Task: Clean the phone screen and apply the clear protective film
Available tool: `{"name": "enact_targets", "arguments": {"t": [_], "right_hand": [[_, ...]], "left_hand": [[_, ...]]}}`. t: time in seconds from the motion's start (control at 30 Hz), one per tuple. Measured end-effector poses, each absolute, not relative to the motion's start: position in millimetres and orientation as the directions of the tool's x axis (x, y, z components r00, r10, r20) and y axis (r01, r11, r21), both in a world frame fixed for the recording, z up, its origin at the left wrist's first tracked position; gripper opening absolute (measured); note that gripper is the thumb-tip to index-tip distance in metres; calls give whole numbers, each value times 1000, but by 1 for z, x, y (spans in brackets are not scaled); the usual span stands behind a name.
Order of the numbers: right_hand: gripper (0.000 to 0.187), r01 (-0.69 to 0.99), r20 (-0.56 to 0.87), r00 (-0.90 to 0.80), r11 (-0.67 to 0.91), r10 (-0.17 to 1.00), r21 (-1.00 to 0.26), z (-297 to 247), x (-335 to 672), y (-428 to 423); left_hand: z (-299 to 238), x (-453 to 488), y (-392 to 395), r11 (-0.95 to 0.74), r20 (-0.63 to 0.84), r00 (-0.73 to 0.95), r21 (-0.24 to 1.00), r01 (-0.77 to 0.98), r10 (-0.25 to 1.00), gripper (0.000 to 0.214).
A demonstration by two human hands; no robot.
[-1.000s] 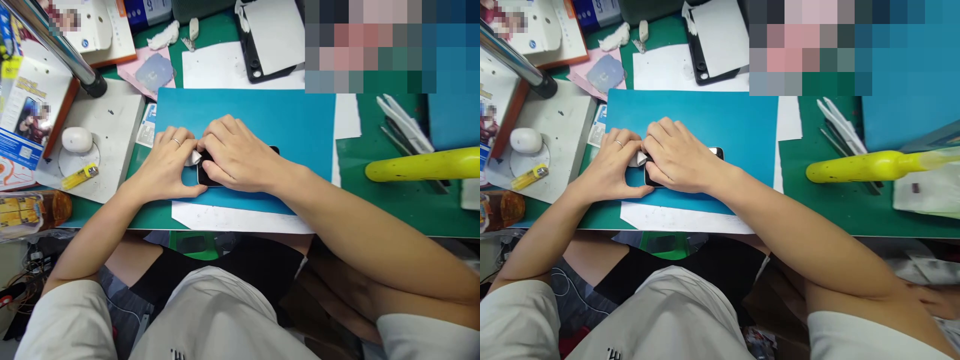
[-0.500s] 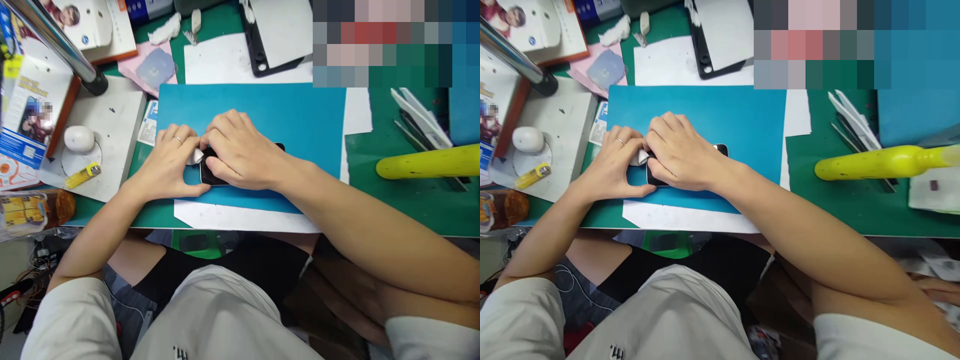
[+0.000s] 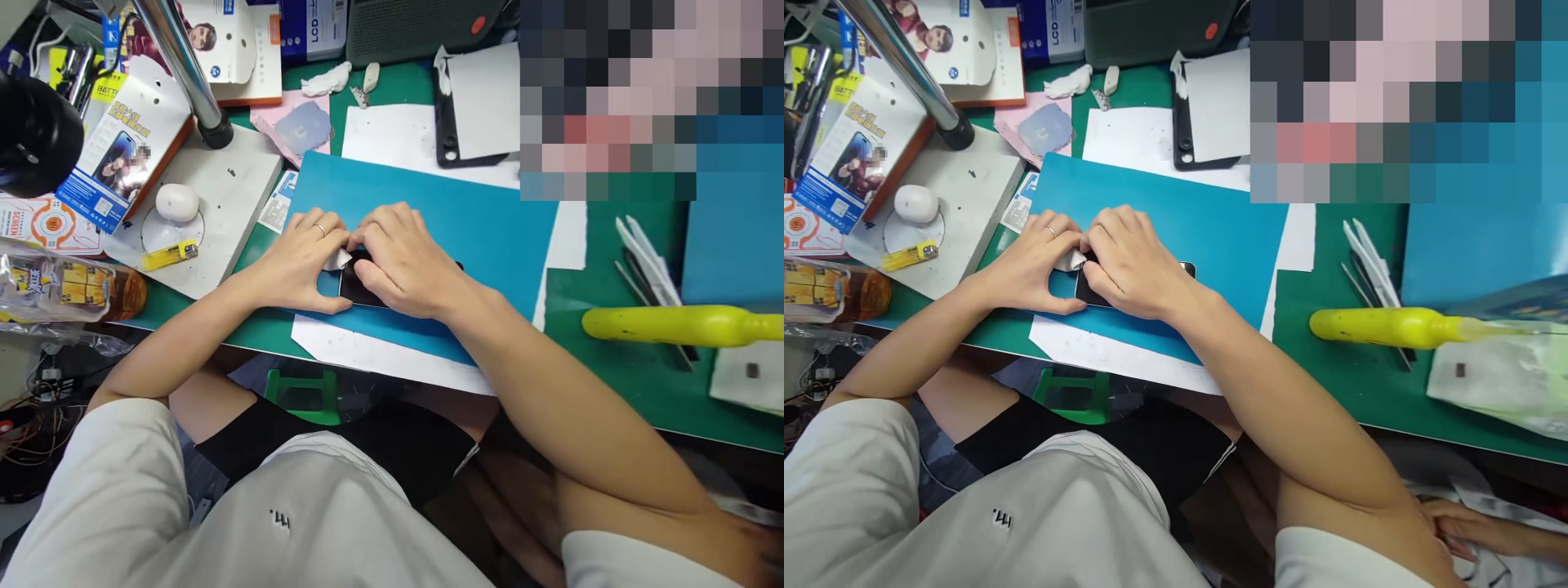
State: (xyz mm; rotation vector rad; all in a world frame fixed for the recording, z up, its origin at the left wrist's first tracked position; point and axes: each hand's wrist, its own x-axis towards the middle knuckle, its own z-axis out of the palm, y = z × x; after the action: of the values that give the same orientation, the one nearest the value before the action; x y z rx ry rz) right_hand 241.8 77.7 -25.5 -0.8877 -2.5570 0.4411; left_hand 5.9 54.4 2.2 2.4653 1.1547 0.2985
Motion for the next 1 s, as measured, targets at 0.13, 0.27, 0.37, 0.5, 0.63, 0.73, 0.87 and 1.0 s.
{"name": "enact_targets", "arguments": {"t": [0.13,0.27,0.37,0.5,0.63,0.73,0.87,1.0], "right_hand": [[39,489,375,-704,794,603,-361,-23,245,78],[53,538,491,-602,775,629,-332,-15,259,83],[57,561,460,-566,729,684,-393,-6,278,90],[54,517,352,-593,678,724,-522,-4,315,95],[50,471,381,-518,627,766,-620,-13,339,97],[54,508,372,-470,590,801,-628,-15,341,104],[68,552,266,-501,541,823,-634,-12,337,113],[81,532,245,-554,565,796,-631,-12,336,116]], "left_hand": [[2,5,54,-585,33,634,425,691,773,54],[-1,4,56,-603,59,647,435,669,760,60],[-2,1,58,-604,64,649,443,663,758,61],[-1,-2,63,-589,69,635,461,664,770,65],[1,-4,68,-571,45,624,459,681,780,67],[5,-5,70,-563,38,612,439,700,790,68],[10,-7,73,-585,50,624,413,698,780,66],[10,-8,76,-598,62,633,407,690,772,68]]}}
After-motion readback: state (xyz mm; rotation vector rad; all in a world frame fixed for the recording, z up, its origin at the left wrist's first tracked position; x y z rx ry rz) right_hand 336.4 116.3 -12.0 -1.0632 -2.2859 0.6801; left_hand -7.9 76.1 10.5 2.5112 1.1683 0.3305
